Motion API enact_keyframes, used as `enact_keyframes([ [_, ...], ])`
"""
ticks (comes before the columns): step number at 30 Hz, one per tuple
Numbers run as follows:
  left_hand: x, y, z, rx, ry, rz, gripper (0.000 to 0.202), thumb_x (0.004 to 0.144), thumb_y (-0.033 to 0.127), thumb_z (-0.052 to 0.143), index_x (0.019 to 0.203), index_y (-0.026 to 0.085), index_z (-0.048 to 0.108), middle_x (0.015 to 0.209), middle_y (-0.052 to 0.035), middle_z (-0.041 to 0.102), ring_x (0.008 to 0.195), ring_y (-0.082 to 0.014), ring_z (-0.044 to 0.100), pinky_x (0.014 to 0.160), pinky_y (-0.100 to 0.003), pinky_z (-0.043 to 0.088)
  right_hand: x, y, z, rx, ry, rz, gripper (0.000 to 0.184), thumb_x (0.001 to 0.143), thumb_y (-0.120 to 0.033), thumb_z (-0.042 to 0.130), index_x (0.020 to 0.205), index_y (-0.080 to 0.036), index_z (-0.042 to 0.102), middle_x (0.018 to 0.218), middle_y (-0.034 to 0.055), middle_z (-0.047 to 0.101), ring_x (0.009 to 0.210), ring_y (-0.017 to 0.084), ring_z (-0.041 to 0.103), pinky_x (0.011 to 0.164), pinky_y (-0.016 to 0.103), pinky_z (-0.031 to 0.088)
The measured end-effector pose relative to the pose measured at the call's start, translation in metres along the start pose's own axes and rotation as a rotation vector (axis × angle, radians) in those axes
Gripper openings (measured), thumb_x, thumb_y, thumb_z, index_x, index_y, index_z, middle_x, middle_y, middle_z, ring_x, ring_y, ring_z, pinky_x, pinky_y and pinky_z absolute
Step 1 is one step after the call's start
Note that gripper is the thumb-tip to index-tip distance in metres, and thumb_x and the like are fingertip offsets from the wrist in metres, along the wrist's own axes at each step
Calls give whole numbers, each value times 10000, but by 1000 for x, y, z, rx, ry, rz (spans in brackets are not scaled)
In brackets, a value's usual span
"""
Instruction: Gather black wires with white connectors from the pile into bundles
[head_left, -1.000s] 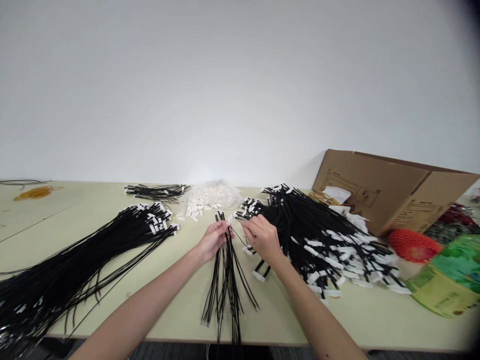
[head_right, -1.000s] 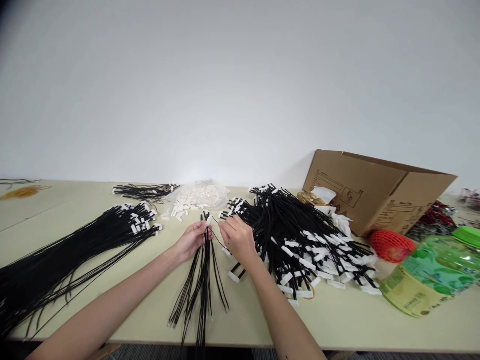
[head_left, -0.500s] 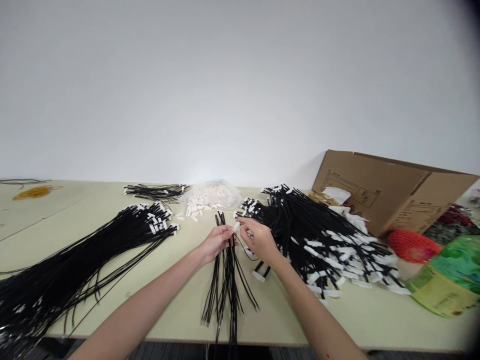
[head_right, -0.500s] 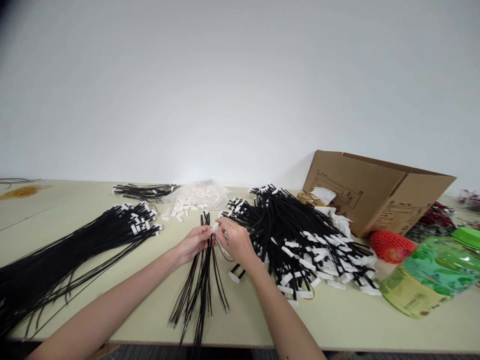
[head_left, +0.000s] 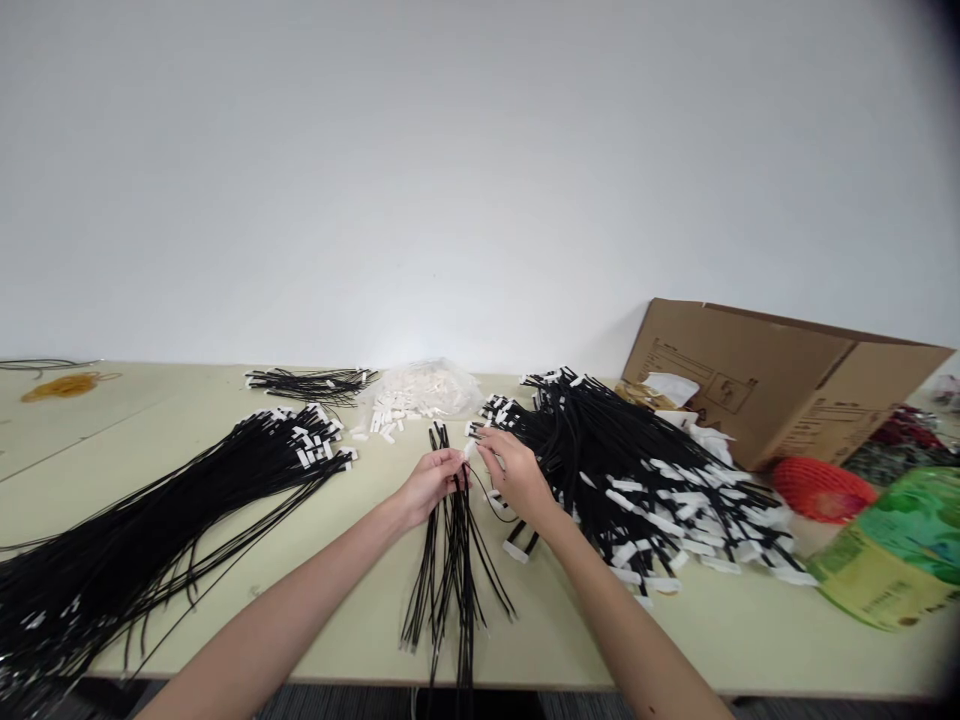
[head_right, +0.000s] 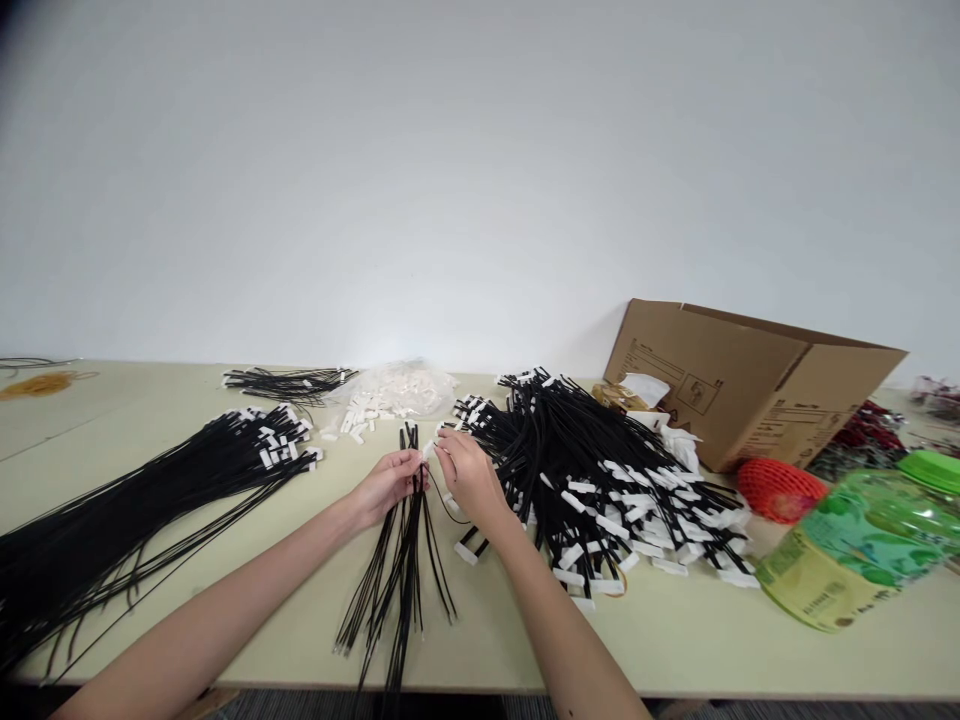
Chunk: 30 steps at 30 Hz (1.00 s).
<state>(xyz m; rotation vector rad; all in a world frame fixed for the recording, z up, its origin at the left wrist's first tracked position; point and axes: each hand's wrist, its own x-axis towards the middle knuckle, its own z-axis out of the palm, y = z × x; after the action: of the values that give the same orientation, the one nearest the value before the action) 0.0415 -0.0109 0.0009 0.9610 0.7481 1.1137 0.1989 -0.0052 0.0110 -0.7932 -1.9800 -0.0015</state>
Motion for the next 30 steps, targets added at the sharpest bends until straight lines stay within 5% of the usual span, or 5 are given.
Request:
enact_keyframes([
  [4,0,2,-2,-8,66,9,204,616,271,709,669,120,582,608,2,553,518,-76,491,555,-214,400,0,-5,-2,-122,21,-58,270,838,-196,464,1095,-191,543,1146,127,512,1065,229,461,875,422,433],
  [10,2,3,-4,-12,55,9,224,603,282,718,682,126,579,600,11,539,531,-74,493,552,-201,385,-1,-14,-2,-174,-57,-233,192,774,-117,508,856,-222,647,1128,70,525,1069,228,418,866,415,418],
  [23,0,5,-5,25,75,-29,273,554,307,744,701,120,610,600,7,555,532,-76,500,566,-216,385,2,-17,0,-259,-29,-359,148,798,-116,514,843,-211,618,905,13,634,980,209,479,878,411,367],
  [30,0,5,-5,-5,47,3,263,553,294,749,703,123,618,617,3,566,559,-78,509,586,-212,397,2,-17,2,-76,-3,-308,194,799,-88,485,860,-215,618,840,-1,659,926,177,533,929,436,325],
])
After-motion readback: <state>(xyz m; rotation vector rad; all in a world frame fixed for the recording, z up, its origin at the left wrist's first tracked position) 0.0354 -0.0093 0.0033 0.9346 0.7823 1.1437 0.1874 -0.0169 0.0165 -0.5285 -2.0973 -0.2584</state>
